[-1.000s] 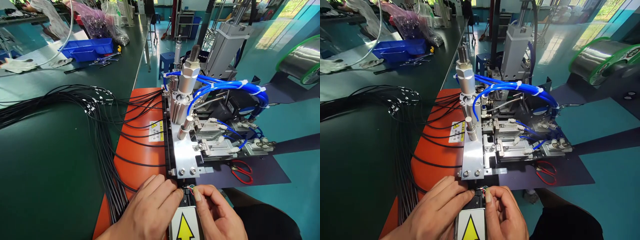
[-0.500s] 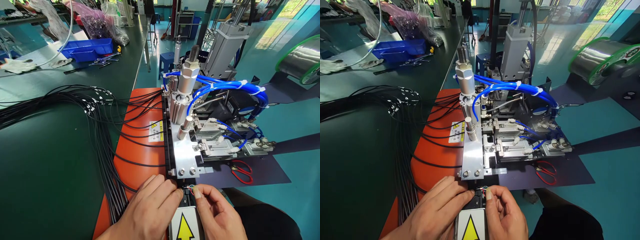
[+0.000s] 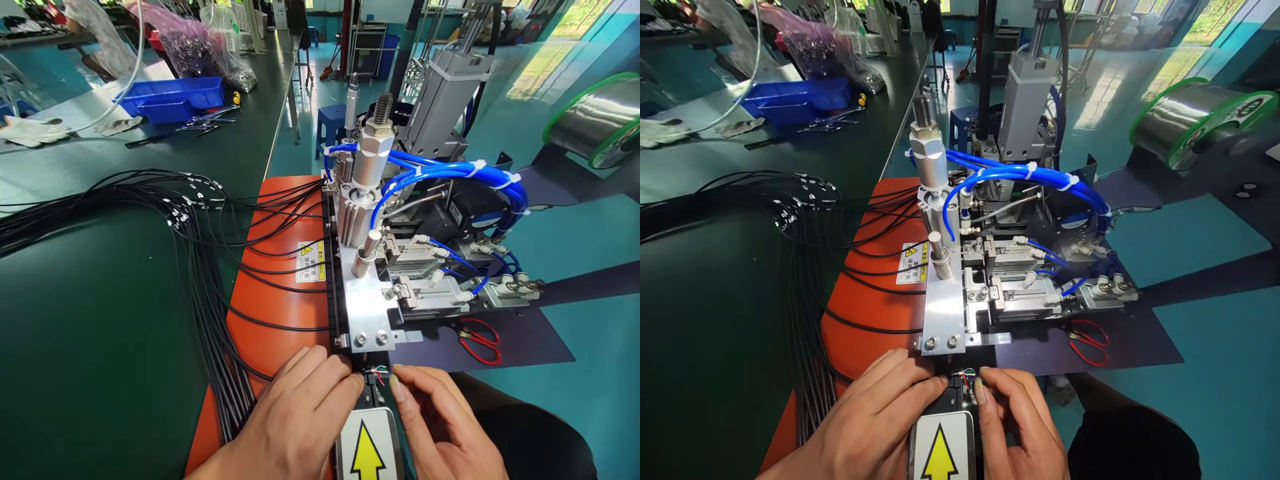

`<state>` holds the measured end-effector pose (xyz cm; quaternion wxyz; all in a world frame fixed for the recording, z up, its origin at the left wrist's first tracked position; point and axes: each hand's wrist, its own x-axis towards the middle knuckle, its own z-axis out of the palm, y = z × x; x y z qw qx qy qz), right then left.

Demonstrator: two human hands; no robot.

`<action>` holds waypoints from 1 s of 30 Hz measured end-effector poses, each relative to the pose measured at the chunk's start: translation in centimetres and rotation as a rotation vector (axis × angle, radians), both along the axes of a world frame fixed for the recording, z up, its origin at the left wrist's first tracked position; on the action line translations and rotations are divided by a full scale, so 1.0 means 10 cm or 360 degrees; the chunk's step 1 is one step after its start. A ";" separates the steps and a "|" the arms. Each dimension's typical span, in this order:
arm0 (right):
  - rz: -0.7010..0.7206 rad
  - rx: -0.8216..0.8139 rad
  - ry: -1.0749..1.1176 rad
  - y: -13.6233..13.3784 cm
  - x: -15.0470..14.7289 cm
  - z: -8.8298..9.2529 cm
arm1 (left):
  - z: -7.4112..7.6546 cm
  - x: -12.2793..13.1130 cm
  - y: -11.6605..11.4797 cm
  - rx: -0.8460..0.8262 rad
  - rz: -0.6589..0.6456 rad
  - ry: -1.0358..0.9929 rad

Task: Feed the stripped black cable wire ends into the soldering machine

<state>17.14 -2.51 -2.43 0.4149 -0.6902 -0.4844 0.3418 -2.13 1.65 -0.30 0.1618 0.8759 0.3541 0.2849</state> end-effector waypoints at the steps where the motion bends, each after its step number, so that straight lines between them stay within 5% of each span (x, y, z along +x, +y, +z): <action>1: 0.0075 0.0074 -0.0067 0.01 0.02 0.00 | 0.00 0.00 0.00 -0.0002 0.0002 0.0001; 5: 0.0235 0.0200 -0.0240 0.06 0.05 -0.01 | 0.00 0.01 0.00 -0.0006 0.0021 0.0004; 16: 0.0205 -0.0174 0.0054 0.07 -0.06 0.00 | -0.03 0.00 -0.03 -0.0045 0.0021 -0.0001; 30: 0.0349 0.0003 -0.0054 0.13 0.01 -0.02 | -0.03 0.01 -0.05 -0.0036 0.0033 0.0011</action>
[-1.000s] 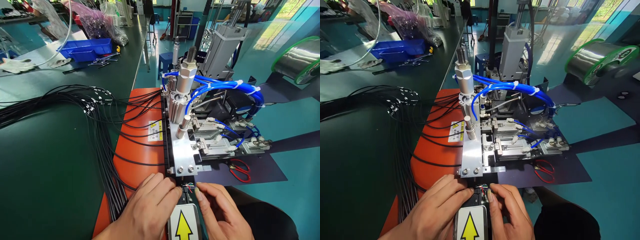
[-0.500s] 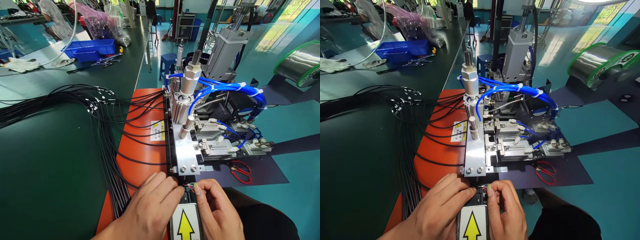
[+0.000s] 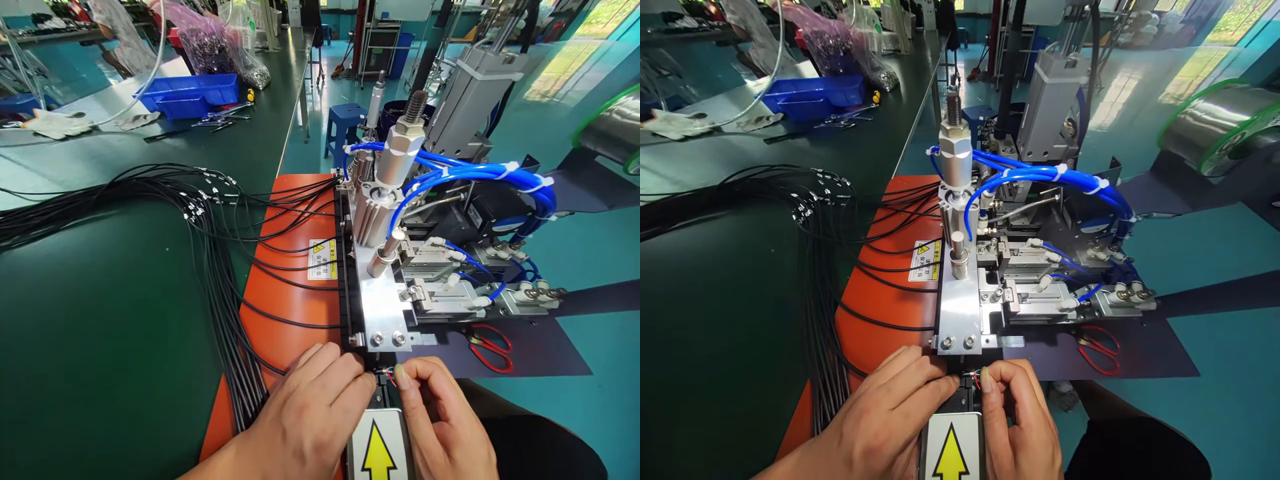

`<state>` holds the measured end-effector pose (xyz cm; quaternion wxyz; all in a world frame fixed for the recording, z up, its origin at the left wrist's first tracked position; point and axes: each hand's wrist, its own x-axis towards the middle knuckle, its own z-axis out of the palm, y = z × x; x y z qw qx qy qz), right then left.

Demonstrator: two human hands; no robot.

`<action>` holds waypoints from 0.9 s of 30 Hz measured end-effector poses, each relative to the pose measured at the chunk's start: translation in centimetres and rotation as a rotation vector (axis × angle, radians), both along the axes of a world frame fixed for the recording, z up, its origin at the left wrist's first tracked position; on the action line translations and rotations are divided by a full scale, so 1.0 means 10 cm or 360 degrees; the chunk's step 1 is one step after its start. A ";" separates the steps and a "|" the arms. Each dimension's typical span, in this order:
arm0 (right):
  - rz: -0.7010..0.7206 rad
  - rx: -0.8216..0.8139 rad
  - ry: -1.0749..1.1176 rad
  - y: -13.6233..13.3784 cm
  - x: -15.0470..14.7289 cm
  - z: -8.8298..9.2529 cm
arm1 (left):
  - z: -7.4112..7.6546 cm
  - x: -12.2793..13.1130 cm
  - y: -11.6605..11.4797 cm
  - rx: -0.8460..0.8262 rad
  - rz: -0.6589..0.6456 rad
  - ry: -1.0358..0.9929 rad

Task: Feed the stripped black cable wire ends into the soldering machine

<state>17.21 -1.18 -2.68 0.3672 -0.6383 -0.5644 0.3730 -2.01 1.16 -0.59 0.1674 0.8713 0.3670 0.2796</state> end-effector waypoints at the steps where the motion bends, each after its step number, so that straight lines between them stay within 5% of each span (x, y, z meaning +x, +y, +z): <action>1: -0.0032 -0.0011 0.0001 0.00 0.00 0.00 | 0.00 0.00 0.00 0.0005 -0.0002 -0.0003; 23: -0.0160 -0.0239 0.0095 -0.02 0.01 0.10 | -0.01 0.00 0.02 -0.0011 0.0010 -0.0013; 27: -0.0005 -0.0261 0.0066 -0.04 0.04 0.15 | 0.01 0.00 0.01 -0.0032 0.0016 -0.0006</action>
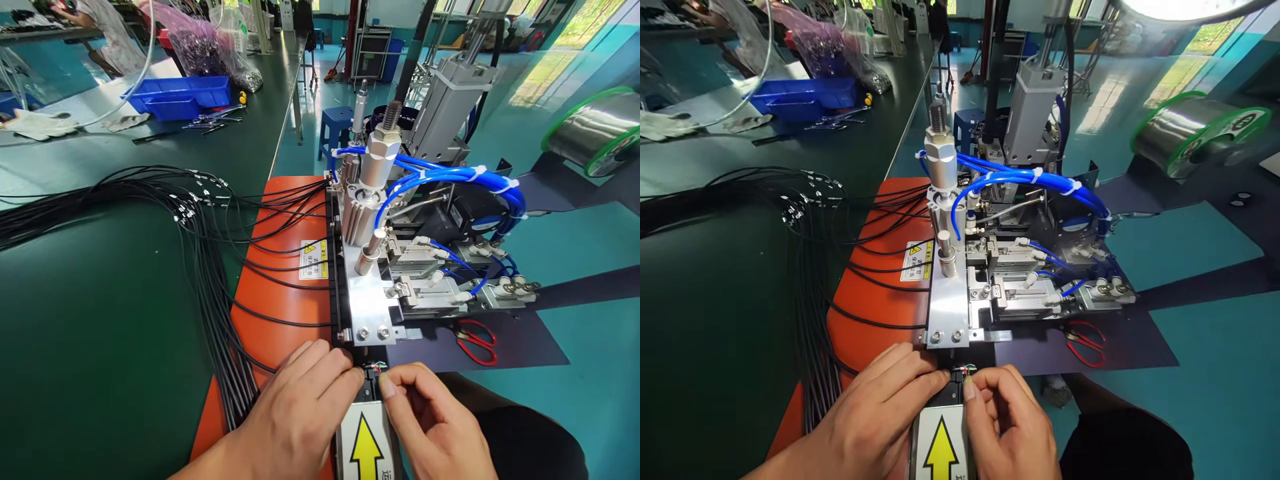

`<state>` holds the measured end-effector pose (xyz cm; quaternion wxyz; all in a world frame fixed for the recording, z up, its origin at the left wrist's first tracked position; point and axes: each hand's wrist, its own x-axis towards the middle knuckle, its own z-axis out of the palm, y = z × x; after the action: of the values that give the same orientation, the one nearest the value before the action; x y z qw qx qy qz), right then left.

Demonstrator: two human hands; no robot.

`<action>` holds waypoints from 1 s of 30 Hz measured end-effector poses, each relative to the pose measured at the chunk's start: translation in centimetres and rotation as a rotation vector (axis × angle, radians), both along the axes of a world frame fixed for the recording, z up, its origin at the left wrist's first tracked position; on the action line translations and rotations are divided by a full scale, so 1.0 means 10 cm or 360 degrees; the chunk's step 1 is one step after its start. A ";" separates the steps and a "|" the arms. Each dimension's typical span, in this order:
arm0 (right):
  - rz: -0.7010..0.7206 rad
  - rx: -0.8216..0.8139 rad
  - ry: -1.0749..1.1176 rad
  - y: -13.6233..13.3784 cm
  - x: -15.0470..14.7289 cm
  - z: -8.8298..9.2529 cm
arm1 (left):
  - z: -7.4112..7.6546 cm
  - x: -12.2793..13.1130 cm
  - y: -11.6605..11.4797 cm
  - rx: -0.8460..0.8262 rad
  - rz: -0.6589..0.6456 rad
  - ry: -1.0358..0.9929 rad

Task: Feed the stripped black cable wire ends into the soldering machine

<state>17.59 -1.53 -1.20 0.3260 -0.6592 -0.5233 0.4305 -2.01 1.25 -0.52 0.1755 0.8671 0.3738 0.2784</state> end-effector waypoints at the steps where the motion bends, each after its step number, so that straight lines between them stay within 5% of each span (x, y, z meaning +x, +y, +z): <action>1: 0.0053 0.0001 -0.0025 0.00 0.00 0.00 | 0.00 0.00 0.00 -0.0003 0.0006 -0.0006; 16: 0.0124 0.0219 -0.0140 0.04 0.01 -0.10 | 0.00 0.01 -0.03 -0.0048 0.0020 -0.0056; 24: -0.0173 -0.0124 0.0215 0.06 0.03 -0.06 | -0.01 0.02 -0.03 -0.0020 0.0046 -0.0072; 30: 0.0032 -0.0225 0.0318 0.11 -0.01 -0.11 | 0.00 0.01 -0.04 -0.0055 0.0088 -0.0004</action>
<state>17.45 -0.41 -2.33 0.3249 -0.6291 -0.4631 0.5331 -1.89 0.84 -0.53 0.1830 0.8530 0.4022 0.2777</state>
